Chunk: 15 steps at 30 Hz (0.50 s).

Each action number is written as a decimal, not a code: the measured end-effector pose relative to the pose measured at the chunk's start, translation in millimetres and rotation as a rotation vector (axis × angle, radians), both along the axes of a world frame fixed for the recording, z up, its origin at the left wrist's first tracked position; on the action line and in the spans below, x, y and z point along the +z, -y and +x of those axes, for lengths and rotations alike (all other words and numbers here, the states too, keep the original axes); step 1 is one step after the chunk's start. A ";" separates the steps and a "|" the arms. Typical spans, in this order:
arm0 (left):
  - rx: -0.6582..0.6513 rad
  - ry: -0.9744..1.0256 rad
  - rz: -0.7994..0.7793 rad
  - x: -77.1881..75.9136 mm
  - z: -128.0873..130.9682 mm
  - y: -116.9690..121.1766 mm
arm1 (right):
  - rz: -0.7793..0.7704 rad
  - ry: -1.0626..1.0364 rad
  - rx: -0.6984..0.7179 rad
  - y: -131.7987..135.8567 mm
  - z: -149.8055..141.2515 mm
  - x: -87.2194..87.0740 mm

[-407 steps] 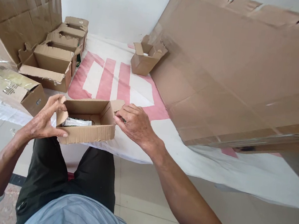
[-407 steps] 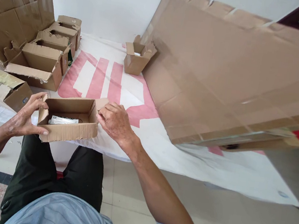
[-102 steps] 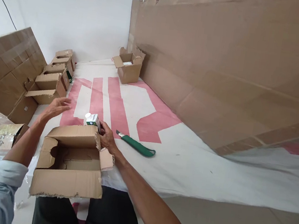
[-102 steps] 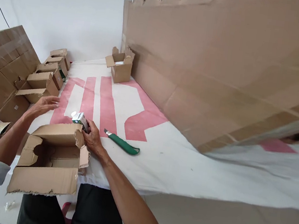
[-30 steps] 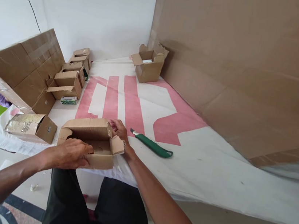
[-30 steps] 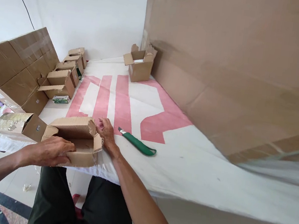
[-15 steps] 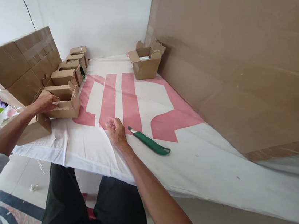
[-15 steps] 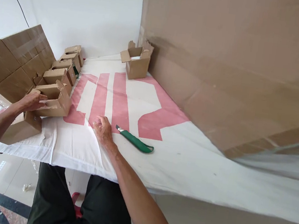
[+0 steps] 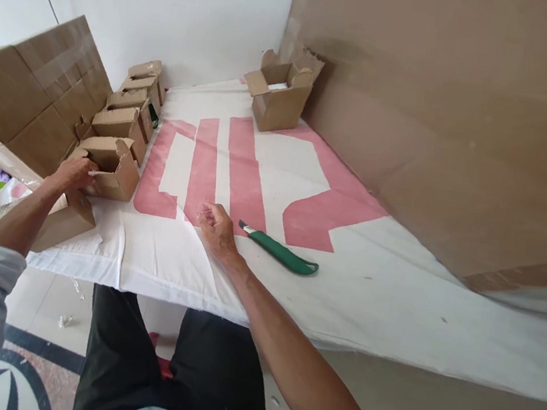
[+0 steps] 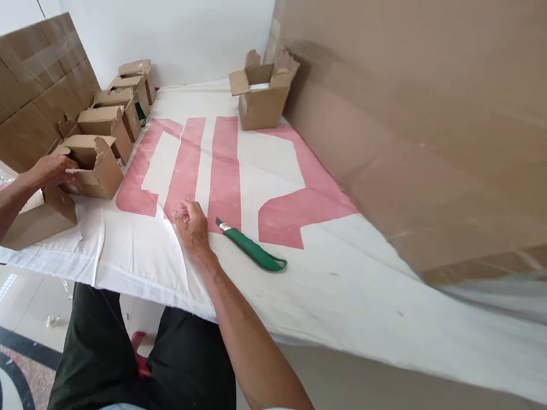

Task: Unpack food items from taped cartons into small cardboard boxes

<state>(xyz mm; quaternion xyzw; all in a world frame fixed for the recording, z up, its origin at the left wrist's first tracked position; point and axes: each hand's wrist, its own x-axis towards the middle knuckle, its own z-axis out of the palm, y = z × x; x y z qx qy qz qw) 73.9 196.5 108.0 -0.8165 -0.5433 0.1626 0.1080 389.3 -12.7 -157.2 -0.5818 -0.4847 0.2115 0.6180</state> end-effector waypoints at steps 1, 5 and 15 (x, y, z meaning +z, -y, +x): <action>0.019 -0.015 0.007 -2.0 0.2 0.8 | 0.000 0.002 -0.006 0.7 0.2 -1.0; 0.044 -0.067 -0.010 -9.8 3.6 7.1 | -0.006 -0.002 -0.001 3.6 1.9 -4.6; 0.068 -0.051 0.011 -21.9 0.9 25.7 | -0.019 -0.017 -0.020 10.5 5.7 -10.1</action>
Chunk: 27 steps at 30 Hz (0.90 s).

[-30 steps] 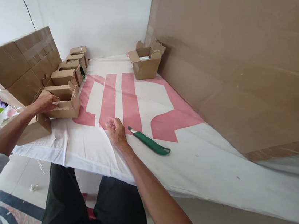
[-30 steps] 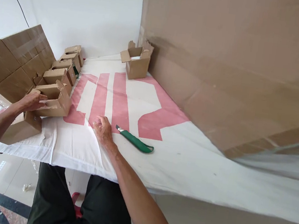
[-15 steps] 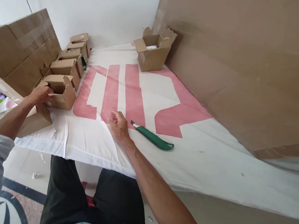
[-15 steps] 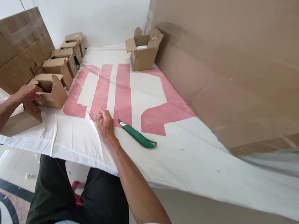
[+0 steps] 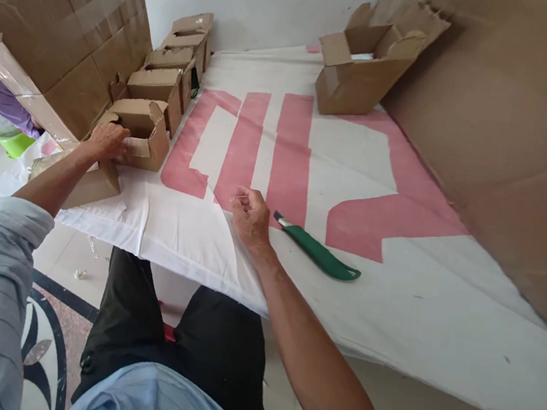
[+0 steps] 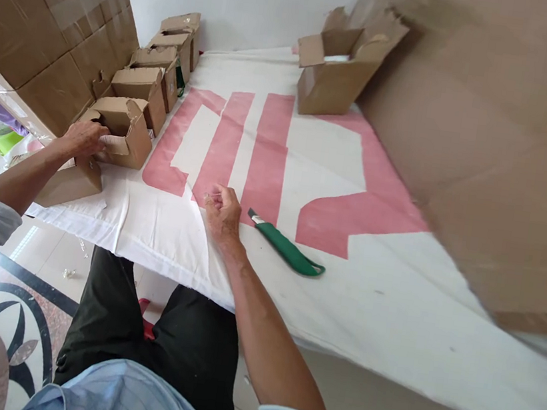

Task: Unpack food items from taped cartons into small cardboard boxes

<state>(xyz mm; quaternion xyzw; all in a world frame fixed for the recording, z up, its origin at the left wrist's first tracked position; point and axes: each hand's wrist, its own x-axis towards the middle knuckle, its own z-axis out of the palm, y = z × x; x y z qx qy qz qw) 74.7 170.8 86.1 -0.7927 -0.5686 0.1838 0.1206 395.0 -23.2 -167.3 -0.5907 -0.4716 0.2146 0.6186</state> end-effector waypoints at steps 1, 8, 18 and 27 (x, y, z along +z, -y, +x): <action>-0.018 0.021 0.011 0.6 -2.7 5.0 | -0.003 0.001 0.003 0.6 0.5 -0.7; -0.076 0.320 0.114 17.3 -63.7 75.4 | -0.016 0.002 -0.001 4.3 2.3 -2.6; -0.088 0.309 0.096 -10.4 -136.9 140.6 | -0.041 0.152 -0.010 12.4 6.2 -5.4; -0.018 0.464 0.243 -27.2 -175.8 149.9 | 0.046 0.472 0.458 -5.7 -94.7 36.7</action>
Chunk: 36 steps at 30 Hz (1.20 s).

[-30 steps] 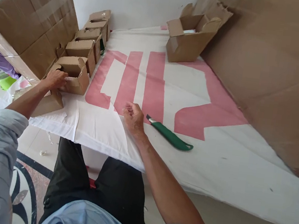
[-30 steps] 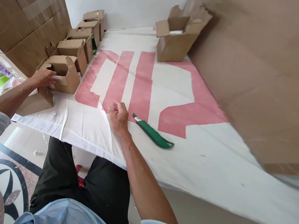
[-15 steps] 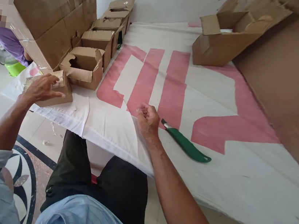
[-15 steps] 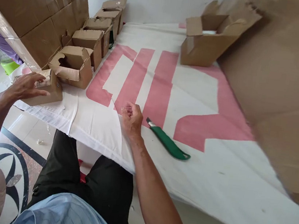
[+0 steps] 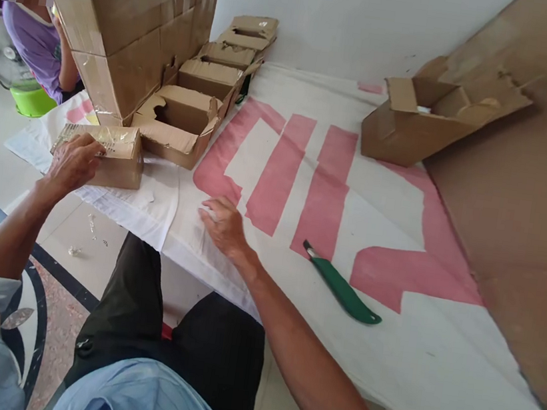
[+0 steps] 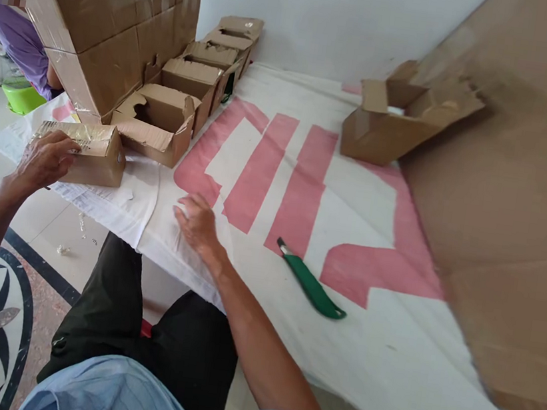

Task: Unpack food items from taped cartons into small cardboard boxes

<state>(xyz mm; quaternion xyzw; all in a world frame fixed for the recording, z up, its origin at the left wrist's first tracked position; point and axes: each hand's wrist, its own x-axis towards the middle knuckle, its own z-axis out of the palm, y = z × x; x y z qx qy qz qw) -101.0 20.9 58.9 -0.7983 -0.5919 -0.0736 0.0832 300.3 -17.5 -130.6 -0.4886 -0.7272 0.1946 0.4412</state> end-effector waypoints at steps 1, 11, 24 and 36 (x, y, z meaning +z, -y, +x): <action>0.003 0.007 0.003 -0.9 -2.3 1.0 | -0.012 0.038 0.052 -5.8 -20.5 7.0; 0.167 0.072 0.017 -13.3 -39.0 9.1 | -0.218 0.533 0.162 -34.7 -131.3 34.1; 0.057 0.312 0.233 -43.8 -12.8 37.0 | -0.242 0.245 0.052 -36.8 -131.8 18.8; -0.065 0.857 -0.286 -84.4 71.6 60.5 | -0.477 -0.595 0.282 -1.4 -126.5 41.1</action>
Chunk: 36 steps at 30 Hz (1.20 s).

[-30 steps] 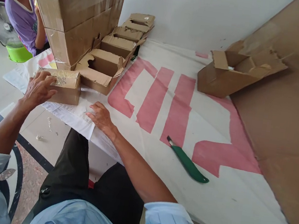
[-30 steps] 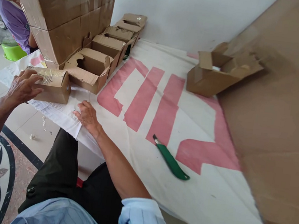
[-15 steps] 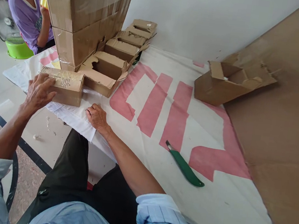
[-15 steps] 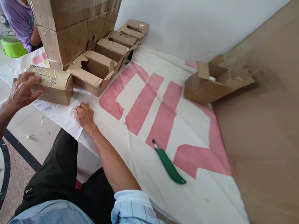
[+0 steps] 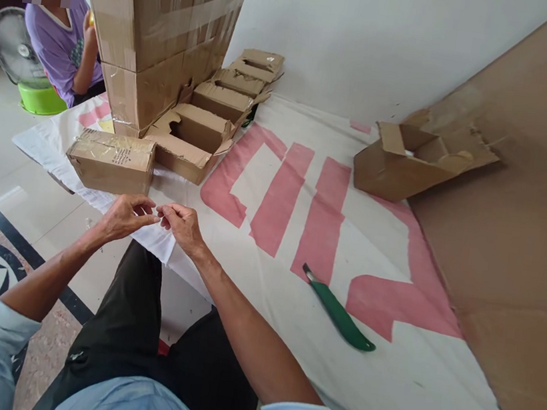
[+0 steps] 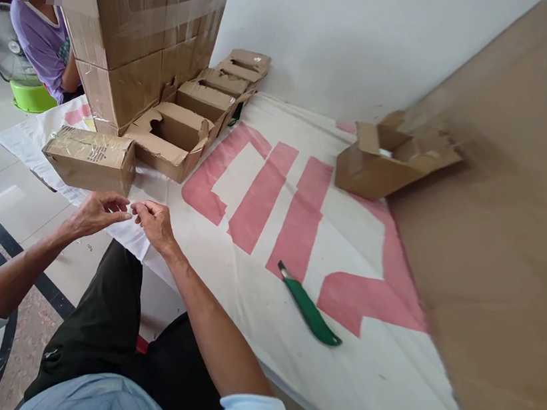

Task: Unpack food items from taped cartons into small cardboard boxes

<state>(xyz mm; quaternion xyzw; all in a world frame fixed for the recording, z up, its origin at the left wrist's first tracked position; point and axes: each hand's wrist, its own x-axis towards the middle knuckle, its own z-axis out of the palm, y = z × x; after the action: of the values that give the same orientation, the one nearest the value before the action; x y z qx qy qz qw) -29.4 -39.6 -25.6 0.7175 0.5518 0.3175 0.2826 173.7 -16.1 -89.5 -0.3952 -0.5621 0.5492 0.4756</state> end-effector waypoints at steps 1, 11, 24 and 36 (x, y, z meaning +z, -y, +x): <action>0.015 -0.021 0.026 0.1 -1.4 -1.0 | 0.033 0.029 -0.012 1.2 1.5 0.4; 0.147 -0.275 0.016 -37.9 -40.1 6.4 | 0.287 0.605 0.054 -5.6 -3.1 -27.3; 0.001 -0.653 -0.015 -41.2 -2.2 -13.9 | 0.372 0.569 -0.106 -4.2 10.1 -57.7; 0.013 -0.581 0.064 -44.2 -7.9 -8.0 | 0.377 0.500 -0.125 -1.3 8.2 -55.7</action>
<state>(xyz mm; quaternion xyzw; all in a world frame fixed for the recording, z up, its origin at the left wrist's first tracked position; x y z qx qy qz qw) -37.3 -31.6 -69.8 0.7834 0.6038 0.1179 0.0881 182.0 -14.8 -145.2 -0.4567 -0.7281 0.2909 0.4203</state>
